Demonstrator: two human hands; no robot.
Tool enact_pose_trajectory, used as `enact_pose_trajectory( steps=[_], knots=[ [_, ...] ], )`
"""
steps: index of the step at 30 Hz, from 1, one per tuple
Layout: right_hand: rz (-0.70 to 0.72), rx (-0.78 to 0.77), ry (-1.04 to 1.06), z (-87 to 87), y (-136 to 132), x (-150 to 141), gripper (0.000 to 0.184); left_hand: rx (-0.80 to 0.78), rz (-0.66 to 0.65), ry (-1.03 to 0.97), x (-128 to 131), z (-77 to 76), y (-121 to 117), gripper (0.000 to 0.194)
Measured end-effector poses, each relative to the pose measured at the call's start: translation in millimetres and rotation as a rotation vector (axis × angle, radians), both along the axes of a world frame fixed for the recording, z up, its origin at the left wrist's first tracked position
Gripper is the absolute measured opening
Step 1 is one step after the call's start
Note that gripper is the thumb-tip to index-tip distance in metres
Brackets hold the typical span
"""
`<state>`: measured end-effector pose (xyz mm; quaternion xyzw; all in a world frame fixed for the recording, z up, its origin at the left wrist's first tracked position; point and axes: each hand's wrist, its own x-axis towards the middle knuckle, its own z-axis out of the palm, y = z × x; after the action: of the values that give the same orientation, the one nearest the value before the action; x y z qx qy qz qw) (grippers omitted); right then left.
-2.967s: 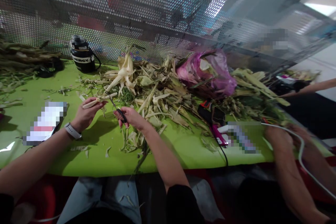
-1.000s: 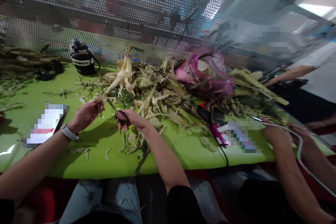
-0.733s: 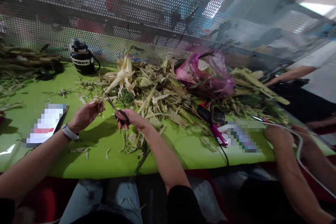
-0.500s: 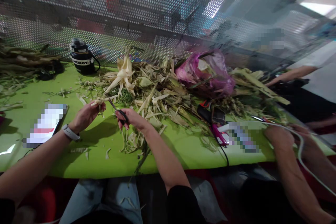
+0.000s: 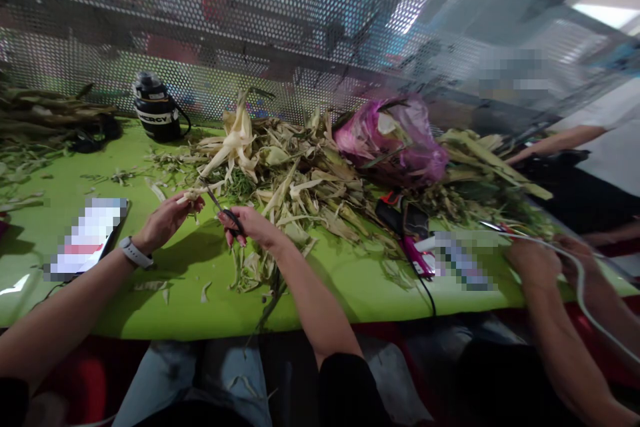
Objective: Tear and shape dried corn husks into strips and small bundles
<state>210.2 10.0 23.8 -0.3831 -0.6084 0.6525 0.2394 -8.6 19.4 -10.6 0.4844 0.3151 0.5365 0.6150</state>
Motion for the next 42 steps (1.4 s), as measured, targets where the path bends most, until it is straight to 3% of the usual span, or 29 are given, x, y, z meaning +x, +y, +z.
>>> enact_pose_trajectory(
  steps=[12,21,25,29,32,37,42],
  knots=[
    [-0.080,0.020,0.013,-2.5,-1.1,-2.8,0.048,-0.020,0.016,-0.023,0.2,-3.6,3.4,0.023],
    [-0.286,0.063,0.021,-8.1,6.0,-0.3,0.046,0.030,0.036,0.072,-3.7,-6.6,4.3,0.027],
    [-0.374,0.157,-0.163,-14.7,12.7,2.8,0.047,0.084,0.129,0.109,-0.4,-4.3,2.9,0.030],
    [-0.279,0.431,-0.615,-21.7,11.8,4.7,0.044,0.082,0.188,0.092,3.1,-0.7,1.7,0.030],
    [-0.177,0.612,-0.831,-24.0,8.9,1.7,0.044,0.046,0.184,0.055,4.2,-1.1,1.5,0.030],
    [-0.049,0.595,-0.965,-23.6,8.0,-4.1,0.037,0.007,0.088,-0.019,5.5,-5.5,0.2,0.032],
    [0.015,0.572,-0.885,-15.5,5.5,1.6,0.034,-0.022,0.065,-0.006,7.5,-7.7,-2.6,0.036]
  ],
)
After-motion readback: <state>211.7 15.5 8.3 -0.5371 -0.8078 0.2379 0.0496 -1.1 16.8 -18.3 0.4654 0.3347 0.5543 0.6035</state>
